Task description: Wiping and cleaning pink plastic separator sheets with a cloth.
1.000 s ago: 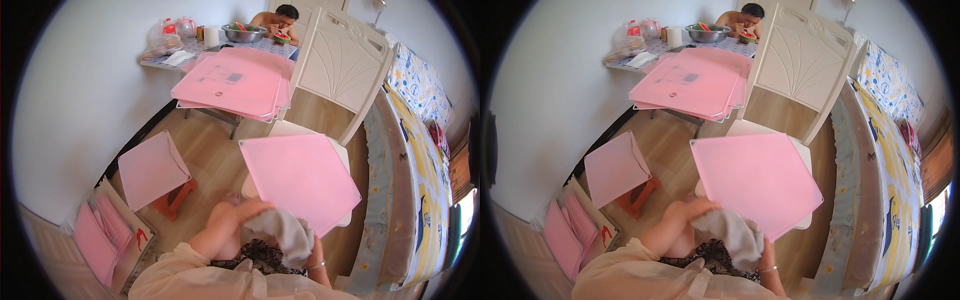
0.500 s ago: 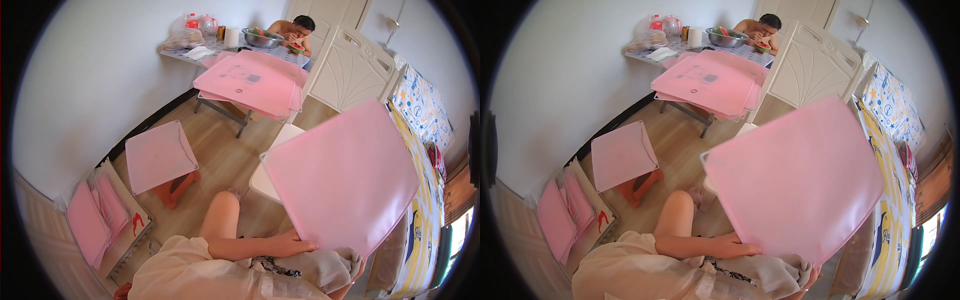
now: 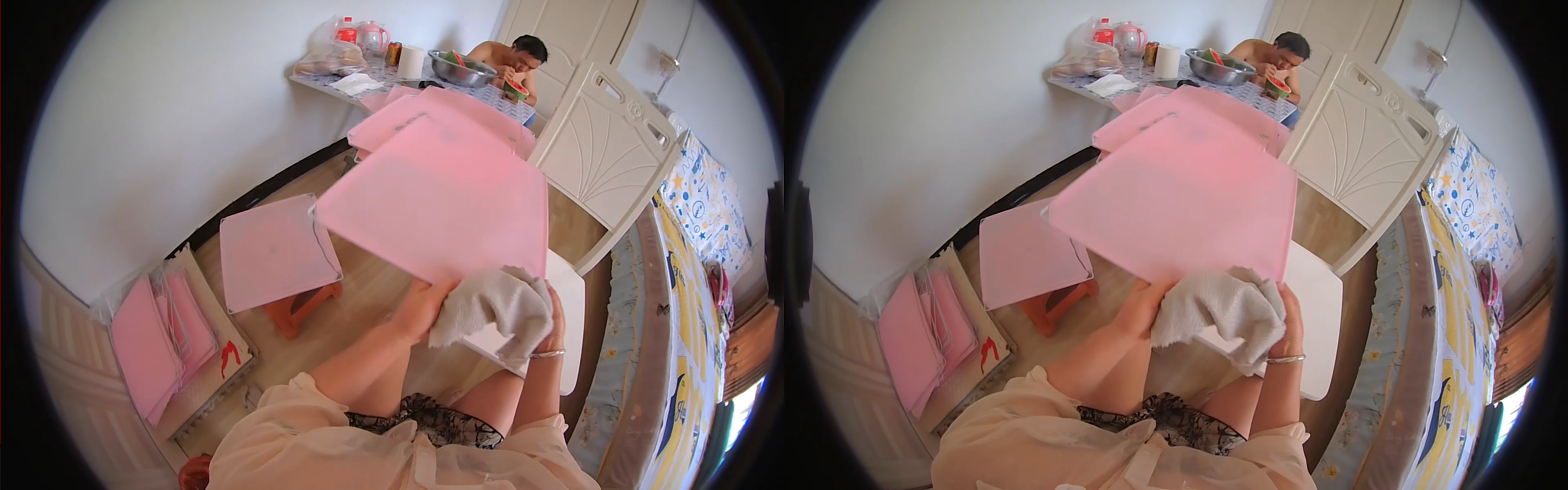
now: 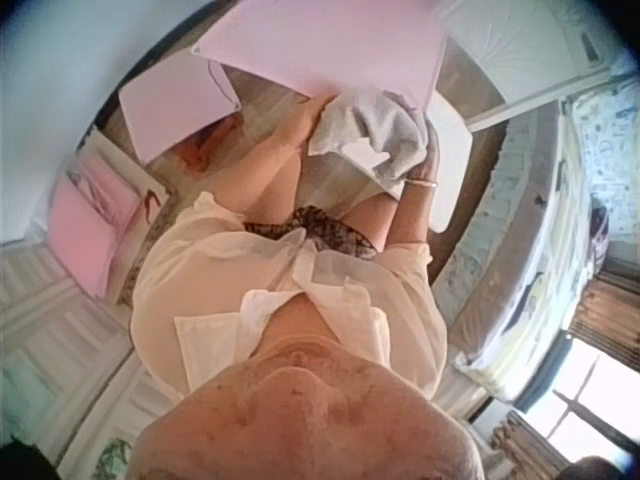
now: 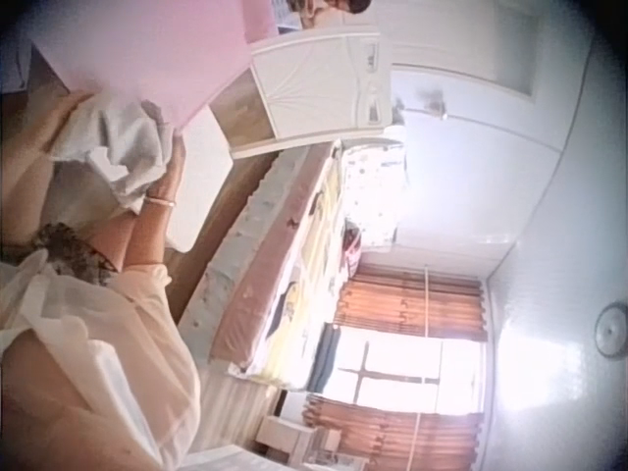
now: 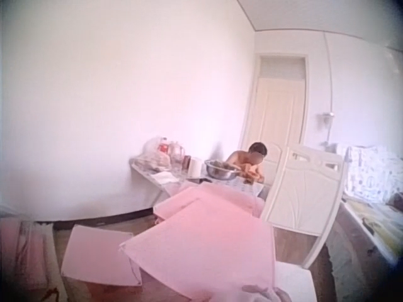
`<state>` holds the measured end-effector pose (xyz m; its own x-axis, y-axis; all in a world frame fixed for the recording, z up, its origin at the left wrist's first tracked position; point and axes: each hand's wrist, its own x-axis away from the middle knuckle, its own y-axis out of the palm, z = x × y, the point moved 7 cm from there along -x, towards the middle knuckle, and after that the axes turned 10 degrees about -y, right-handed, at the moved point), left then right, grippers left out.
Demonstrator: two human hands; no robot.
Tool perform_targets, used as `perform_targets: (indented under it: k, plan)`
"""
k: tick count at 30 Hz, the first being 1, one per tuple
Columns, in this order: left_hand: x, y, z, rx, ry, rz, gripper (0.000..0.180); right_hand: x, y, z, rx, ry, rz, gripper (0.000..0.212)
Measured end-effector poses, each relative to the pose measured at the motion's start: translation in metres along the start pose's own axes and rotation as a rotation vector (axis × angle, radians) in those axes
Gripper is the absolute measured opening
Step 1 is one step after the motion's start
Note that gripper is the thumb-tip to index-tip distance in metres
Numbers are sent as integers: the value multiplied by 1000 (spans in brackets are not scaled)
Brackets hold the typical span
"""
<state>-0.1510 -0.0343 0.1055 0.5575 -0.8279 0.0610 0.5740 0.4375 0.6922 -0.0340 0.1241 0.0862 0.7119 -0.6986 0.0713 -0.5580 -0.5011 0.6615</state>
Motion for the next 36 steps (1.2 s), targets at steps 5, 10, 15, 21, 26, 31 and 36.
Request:
perform_targets:
  k: [5,10,15,21,26,31,36]
  plan:
    - [-29,-7,35,117,63,68,17,-16,26,8,-35,14,-125,43]
    - [-16,0,43,57,145,126,17,-34,34,-6,14,-52,-154,31]
    - [-23,-21,47,116,240,268,17,-46,54,4,177,-75,-193,36]
    - [-96,-22,41,56,169,214,16,-65,39,-2,203,-25,-103,53]
    - [-158,-33,19,139,-129,114,22,-65,17,12,399,18,-258,37]
    - [-147,-41,-7,96,-258,-174,31,-46,32,40,128,7,-313,27]
    - [-71,-94,-36,45,-278,149,30,-15,62,99,0,235,-406,37]
